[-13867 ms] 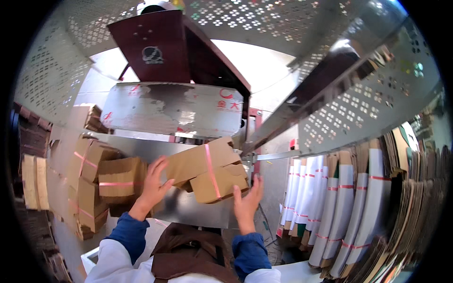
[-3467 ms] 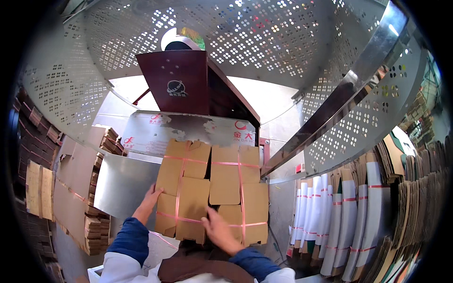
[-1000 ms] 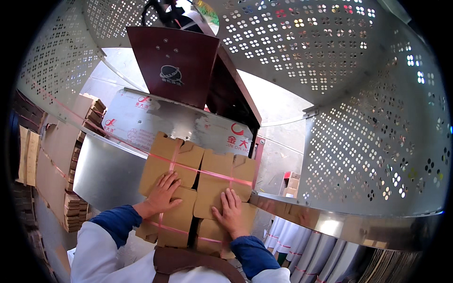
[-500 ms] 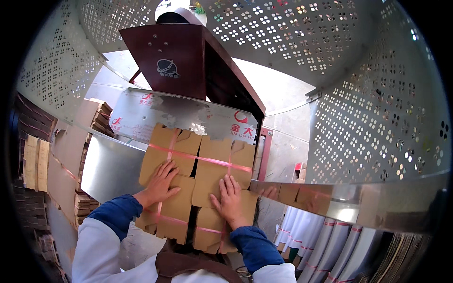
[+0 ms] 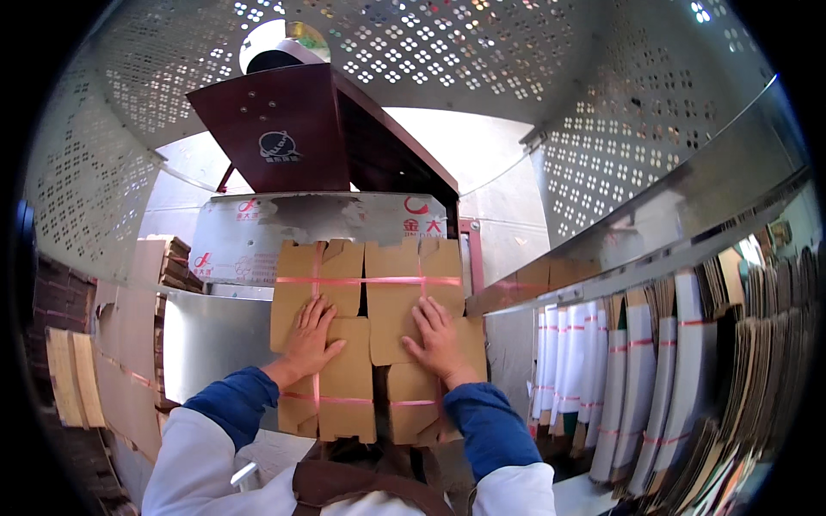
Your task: The person repeatedly picks up stacks of flat cardboard pieces, places them into a strapping machine, and secures them with pink plastic bands. The person then removes the bundled stacks and places them on a nearby table or the floor.
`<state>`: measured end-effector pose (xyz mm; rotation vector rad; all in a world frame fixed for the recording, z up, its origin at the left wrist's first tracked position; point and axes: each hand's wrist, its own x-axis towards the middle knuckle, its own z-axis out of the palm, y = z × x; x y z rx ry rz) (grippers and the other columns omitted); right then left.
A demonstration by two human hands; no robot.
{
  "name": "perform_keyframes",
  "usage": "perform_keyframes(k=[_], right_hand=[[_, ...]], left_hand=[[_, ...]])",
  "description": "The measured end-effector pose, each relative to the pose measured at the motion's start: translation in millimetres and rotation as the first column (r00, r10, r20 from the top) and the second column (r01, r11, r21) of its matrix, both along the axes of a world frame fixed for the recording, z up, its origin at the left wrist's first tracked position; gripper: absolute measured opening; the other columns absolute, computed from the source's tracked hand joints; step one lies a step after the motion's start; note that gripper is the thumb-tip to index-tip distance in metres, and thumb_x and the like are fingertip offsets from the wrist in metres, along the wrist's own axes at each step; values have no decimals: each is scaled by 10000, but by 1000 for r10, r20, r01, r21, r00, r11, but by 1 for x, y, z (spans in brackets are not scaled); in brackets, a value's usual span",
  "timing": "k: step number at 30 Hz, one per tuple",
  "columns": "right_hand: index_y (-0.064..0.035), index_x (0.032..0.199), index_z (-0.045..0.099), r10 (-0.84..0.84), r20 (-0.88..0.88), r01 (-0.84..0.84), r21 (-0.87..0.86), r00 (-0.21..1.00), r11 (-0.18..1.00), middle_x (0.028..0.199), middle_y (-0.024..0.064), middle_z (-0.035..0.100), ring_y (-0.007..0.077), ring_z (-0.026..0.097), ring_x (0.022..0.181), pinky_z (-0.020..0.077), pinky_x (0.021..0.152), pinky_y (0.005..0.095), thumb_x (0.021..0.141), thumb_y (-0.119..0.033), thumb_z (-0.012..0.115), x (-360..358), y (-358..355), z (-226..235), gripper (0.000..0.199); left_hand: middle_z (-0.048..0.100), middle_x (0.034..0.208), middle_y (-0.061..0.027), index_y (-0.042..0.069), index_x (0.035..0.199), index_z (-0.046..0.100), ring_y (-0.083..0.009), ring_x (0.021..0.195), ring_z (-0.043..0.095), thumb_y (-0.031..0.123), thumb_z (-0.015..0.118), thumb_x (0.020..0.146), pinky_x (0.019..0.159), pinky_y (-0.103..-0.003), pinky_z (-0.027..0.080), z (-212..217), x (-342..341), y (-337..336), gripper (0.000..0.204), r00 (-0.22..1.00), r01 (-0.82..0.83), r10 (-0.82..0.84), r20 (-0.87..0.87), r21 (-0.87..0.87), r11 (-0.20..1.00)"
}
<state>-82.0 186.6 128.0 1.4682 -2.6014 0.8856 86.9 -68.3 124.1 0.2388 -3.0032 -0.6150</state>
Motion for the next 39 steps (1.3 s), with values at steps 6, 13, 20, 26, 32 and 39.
perform_keyframes(k=[6, 13, 20, 26, 32, 39], right_hand=[[1, 1304, 469, -539, 58, 532, 101, 841, 841, 1360, 218, 459, 405, 455, 1217, 371, 1034, 472, 815, -257, 699, 37, 24, 33, 599], [3, 1345, 417, -866, 172, 801, 329, 469, 500, 1251, 242, 535, 401, 492, 1171, 404, 987, 447, 829, -460, 659, 105, 80, -10, 735], [-7, 1310, 465, -776, 153, 705, 340, 612, 622, 1203, 228, 561, 390, 512, 1133, 412, 955, 454, 802, -477, 683, 88, 39, 5, 725], [-41, 1328, 466, -203, -5, 196, 295, 979, 935, 1225, 161, 566, 333, 509, 1159, 391, 953, 516, 792, -497, 676, 11, -92, 10, 734], [-45, 1391, 395, -410, -56, 397, -165, 910, 903, 1404, 206, 415, 385, 370, 1311, 261, 1075, 555, 839, -414, 666, 83, -94, 57, 717], [41, 1395, 369, -318, 853, 438, 120, 413, 891, 1319, 283, 509, 384, 509, 1225, 411, 1002, 404, 838, -473, 656, 200, 36, -55, 810]], left_hand=[[350, 1449, -203, 33, 1390, 399, -385, 1359, 289, 387, 632, 836, 1132, -499, 198, -1, 0, -28, 698, 999, 35, -40, 24, 185, 982], [593, 1167, -212, 40, 1264, 546, -378, 1131, 518, 511, 667, 789, 985, -477, 394, -22, -106, -174, 680, 999, 17, -22, 48, 94, 995], [634, 1036, -241, 2, 1096, 625, -404, 985, 591, 513, 650, 814, 832, -447, 466, -23, -4, -206, 584, 980, -130, 97, 172, 192, 973], [613, 845, -218, -20, 913, 578, -357, 794, 593, 410, 600, 903, 687, -451, 451, -36, 248, -155, 430, 732, -680, 656, 183, 165, 714], [644, 727, -111, -18, 907, 652, -190, 701, 646, 207, 597, 922, 681, -361, 515, 33, 384, -5, 232, 755, -645, 232, 613, 634, 426], [623, 1122, -103, 16, 1264, 525, -190, 978, 613, 273, 653, 898, 847, -332, 492, 2, 326, -86, 465, 517, -656, 856, 23, 653, 379]])
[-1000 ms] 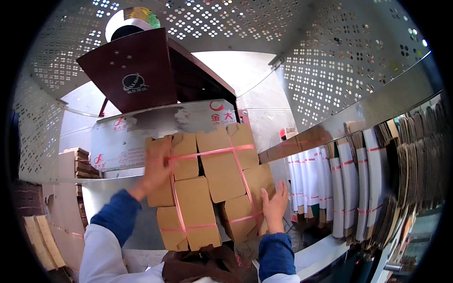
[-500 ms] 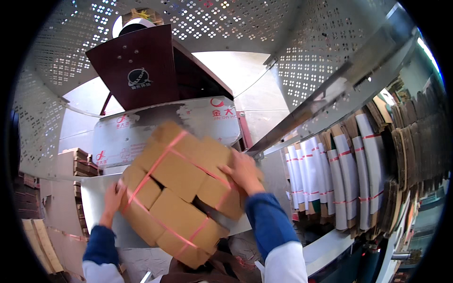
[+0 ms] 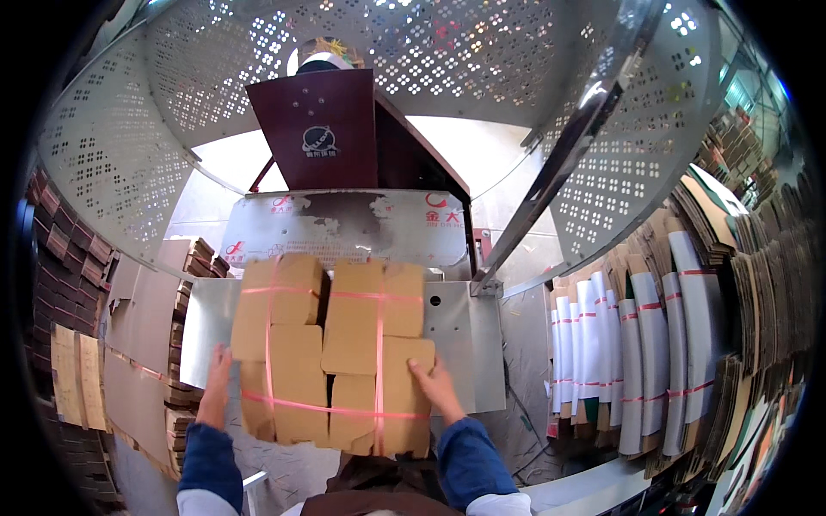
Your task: The person repeatedly picks up stacks of flat cardboard pieces, places them into a strapping machine, and secures them with pink plastic bands. The person then removes the bundled stacks and places them on a nearby table or the floor.
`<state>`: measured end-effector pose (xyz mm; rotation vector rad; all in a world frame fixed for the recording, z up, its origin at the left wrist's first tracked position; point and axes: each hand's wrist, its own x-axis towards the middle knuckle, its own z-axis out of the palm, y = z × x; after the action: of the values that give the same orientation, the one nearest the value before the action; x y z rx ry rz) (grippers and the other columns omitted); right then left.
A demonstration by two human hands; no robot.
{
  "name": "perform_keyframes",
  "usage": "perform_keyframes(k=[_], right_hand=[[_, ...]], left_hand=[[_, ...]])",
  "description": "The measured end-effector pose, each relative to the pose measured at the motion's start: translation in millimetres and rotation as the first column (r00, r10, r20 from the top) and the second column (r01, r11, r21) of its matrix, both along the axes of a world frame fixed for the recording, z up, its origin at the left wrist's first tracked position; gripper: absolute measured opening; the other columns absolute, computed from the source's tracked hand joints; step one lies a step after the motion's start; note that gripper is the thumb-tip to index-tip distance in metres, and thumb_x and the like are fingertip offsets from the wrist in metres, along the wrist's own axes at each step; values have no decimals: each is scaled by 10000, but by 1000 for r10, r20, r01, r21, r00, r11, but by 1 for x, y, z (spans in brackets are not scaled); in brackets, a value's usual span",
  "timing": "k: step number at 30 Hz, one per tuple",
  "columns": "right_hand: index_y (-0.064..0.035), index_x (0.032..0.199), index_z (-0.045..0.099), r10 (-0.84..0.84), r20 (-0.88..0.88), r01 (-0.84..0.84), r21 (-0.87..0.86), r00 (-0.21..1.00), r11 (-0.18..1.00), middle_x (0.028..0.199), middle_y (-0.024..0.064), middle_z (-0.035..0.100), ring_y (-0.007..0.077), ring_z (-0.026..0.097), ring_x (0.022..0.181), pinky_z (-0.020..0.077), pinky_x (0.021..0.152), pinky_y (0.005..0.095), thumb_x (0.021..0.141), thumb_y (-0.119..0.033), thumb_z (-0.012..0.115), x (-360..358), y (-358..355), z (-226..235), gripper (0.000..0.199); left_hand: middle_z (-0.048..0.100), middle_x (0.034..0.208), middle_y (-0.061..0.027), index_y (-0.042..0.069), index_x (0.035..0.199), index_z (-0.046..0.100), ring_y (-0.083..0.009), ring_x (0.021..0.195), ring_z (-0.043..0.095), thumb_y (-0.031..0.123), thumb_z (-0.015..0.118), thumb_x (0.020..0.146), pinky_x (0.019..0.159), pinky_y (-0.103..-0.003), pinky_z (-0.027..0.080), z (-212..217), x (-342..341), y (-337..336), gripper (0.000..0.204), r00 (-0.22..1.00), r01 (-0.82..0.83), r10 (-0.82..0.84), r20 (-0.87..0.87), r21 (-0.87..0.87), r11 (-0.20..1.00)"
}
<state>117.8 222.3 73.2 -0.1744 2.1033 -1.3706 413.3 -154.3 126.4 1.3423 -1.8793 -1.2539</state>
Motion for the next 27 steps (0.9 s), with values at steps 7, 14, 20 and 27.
perform_keyframes(k=[7, 14, 20, 27], right_hand=[[-2, 1359, 448, -31, -20, 31, 5, 999, 1000, 1178, 219, 629, 310, 607, 1111, 458, 934, 358, 878, -485, 610, -19, 12, -6, 700], [33, 1227, 540, -175, -132, 174, -19, 976, 985, 1081, 164, 666, 229, 627, 1007, 468, 886, 325, 923, -381, 597, -54, 47, -10, 517], [30, 1203, 559, -175, -169, 187, 56, 970, 981, 1088, 161, 664, 225, 621, 996, 468, 866, 325, 941, -421, 563, -113, 67, -17, 522], [28, 1227, 546, -176, -203, 204, 128, 963, 971, 1100, 216, 657, 326, 627, 1053, 465, 899, 375, 917, -406, 578, -172, 62, -36, 534]], left_hand=[[599, 1179, -79, 11, 1312, 474, -179, 1033, 583, 378, 649, 905, 870, -329, 482, -27, -48, 19, 575, 969, 84, 61, -238, 553, 829], [612, 1123, -74, -4, 1271, 509, -171, 1016, 584, 382, 678, 879, 854, -306, 481, -40, -139, 19, 576, 959, 194, -72, -273, 451, 871], [611, 1138, -85, 0, 1295, 503, -166, 995, 587, 376, 669, 879, 838, -304, 482, -30, -228, 26, 584, 964, 246, -171, -202, 446, 860], [616, 1124, -100, -4, 1278, 509, -164, 975, 594, 388, 675, 870, 821, -301, 490, -48, -269, 14, 590, 968, 239, -181, -175, 409, 881]])
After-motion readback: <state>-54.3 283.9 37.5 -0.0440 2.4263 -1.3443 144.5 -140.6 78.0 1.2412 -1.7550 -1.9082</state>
